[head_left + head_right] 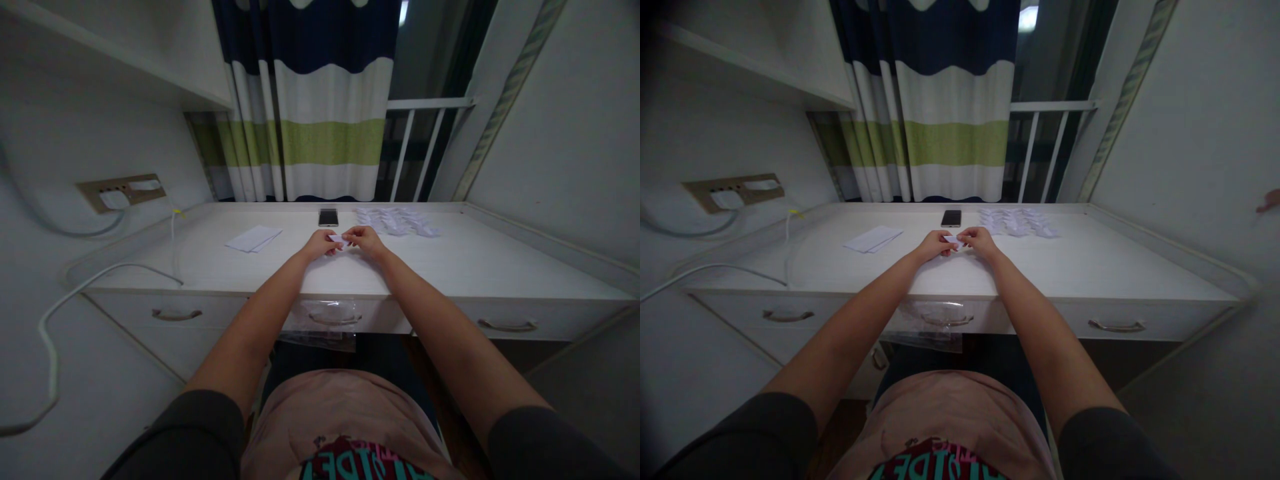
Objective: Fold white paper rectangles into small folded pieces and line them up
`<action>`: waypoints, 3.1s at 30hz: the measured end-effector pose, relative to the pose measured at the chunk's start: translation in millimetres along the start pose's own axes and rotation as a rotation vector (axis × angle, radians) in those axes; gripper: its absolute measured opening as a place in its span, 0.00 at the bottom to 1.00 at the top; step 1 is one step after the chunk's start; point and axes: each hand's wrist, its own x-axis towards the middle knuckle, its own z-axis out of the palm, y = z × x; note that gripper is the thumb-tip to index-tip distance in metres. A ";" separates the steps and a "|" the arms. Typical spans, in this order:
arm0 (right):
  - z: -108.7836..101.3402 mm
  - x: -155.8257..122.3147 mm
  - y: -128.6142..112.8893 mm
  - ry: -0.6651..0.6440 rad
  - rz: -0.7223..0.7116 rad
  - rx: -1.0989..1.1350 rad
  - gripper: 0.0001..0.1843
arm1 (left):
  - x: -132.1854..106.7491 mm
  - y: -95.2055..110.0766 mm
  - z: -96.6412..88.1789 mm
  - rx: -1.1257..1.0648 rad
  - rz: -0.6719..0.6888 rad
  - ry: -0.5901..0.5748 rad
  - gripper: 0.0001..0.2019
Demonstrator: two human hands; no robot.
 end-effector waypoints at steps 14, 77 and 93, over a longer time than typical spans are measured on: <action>4.5 -1.9 0.6 0.078 0.071 0.028 0.19 | 0.2 1.8 0.9 -0.002 -0.014 0.046 0.10; 4.8 2.1 10.9 0.046 -0.037 0.099 0.16 | -0.4 3.0 -0.3 -0.373 -0.096 0.136 0.13; 5.1 -3.9 0.0 0.047 -0.013 0.207 0.12 | -1.7 2.7 -3.0 -0.421 -0.079 0.109 0.12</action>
